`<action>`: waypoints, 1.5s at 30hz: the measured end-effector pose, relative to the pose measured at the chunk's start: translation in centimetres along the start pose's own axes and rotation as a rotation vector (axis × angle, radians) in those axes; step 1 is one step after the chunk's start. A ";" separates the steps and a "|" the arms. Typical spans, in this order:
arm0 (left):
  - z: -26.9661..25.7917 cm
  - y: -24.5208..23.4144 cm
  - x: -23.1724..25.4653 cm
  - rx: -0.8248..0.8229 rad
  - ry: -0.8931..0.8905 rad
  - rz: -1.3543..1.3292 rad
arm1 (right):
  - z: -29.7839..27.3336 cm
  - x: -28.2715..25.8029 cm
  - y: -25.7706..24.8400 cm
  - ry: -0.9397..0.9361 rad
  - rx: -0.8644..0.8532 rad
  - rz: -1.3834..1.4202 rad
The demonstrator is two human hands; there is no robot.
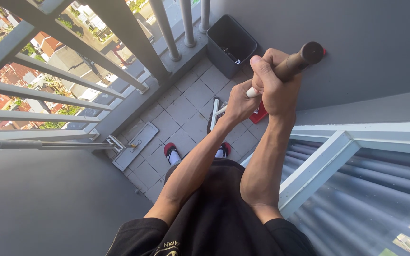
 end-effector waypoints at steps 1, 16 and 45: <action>0.0 0.3 0.0 -0.018 -0.025 -0.026 | 0.0 -0.1 -0.1 0.006 0.001 -0.008; 0.0 0.6 1.8 -0.070 0.052 -0.018 | -0.3 -1.1 -0.4 -0.021 0.071 -0.103; -3.7 -3.2 3.8 -0.279 0.224 0.129 | -6.0 -1.9 3.0 -0.243 0.227 0.063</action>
Point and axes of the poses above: each hand's wrist, its own z-axis towards the middle knuckle, its own y-axis out of the palm, x = y × z, the point moved 10 cm from there along z, towards the middle knuckle, and after that the axes turned 11 degrees about z, right-handed, at the moved point
